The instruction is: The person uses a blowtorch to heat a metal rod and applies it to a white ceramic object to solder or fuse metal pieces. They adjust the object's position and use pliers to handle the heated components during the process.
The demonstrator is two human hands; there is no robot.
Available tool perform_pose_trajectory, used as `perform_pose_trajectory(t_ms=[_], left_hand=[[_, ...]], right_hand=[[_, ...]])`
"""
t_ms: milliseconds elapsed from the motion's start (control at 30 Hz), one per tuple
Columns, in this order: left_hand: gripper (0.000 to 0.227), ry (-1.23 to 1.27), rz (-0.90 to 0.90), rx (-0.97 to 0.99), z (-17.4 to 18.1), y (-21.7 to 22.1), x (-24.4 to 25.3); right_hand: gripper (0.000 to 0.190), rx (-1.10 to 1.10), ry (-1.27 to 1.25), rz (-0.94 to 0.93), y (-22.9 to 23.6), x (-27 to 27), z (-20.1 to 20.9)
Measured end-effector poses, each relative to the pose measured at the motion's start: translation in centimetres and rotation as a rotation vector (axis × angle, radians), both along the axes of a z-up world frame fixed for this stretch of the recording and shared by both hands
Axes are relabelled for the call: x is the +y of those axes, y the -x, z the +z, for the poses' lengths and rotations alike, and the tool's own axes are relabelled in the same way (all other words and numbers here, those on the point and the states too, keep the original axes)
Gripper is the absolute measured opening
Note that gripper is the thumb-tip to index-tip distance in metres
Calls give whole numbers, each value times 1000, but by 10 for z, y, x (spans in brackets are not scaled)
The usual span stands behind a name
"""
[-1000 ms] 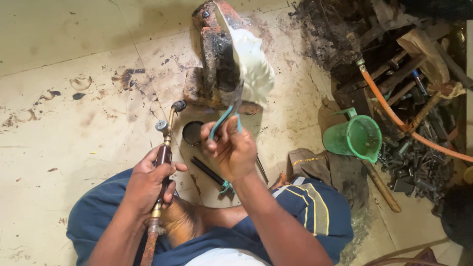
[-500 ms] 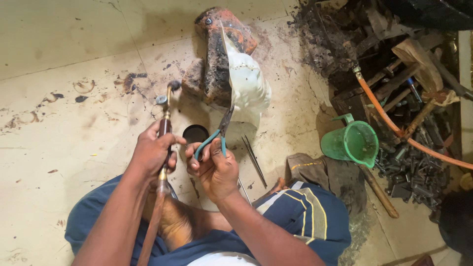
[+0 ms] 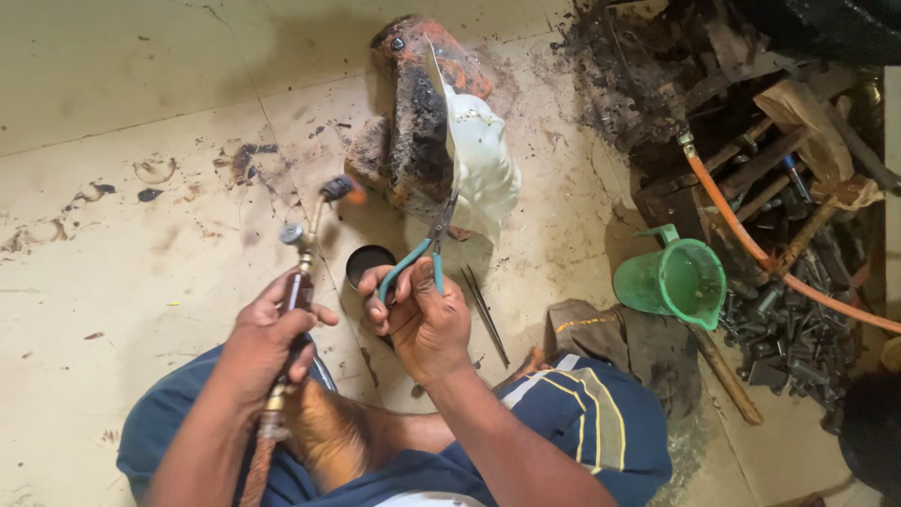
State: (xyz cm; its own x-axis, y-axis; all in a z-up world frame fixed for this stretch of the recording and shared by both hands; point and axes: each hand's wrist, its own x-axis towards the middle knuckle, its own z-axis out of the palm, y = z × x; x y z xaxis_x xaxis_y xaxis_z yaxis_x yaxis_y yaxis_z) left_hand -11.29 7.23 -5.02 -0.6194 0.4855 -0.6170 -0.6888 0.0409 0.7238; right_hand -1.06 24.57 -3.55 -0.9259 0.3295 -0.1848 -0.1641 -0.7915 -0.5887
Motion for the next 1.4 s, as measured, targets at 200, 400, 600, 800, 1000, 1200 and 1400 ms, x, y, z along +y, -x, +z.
perform_pose_trajectory(t_ms=[200,400,600,800,1000,1200,1400], left_hand=[[42,-20,57,-52,-16,14,24],[38,-105,41,24,-22,38,40],[39,-103,55,8,-13,43,38],[42,-116,66,9,-9,22,13],[51,-88,66,16,7,9,-11],[63,-60,28,75,39,-6,-18],[62,-63,33,107,53,-8,-24]], right_hand=[[41,-52,80,-11,-2,-21,-8],[40,-116,143,-2,-15,-51,-18],[39,-159,190,36,-33,-52,8],[38,-138,302,45,-41,-70,35],[37,-86,180,34,-35,-59,37],[41,26,107,108,-18,-25,4],[42,-38,11,119,-14,-46,-27]])
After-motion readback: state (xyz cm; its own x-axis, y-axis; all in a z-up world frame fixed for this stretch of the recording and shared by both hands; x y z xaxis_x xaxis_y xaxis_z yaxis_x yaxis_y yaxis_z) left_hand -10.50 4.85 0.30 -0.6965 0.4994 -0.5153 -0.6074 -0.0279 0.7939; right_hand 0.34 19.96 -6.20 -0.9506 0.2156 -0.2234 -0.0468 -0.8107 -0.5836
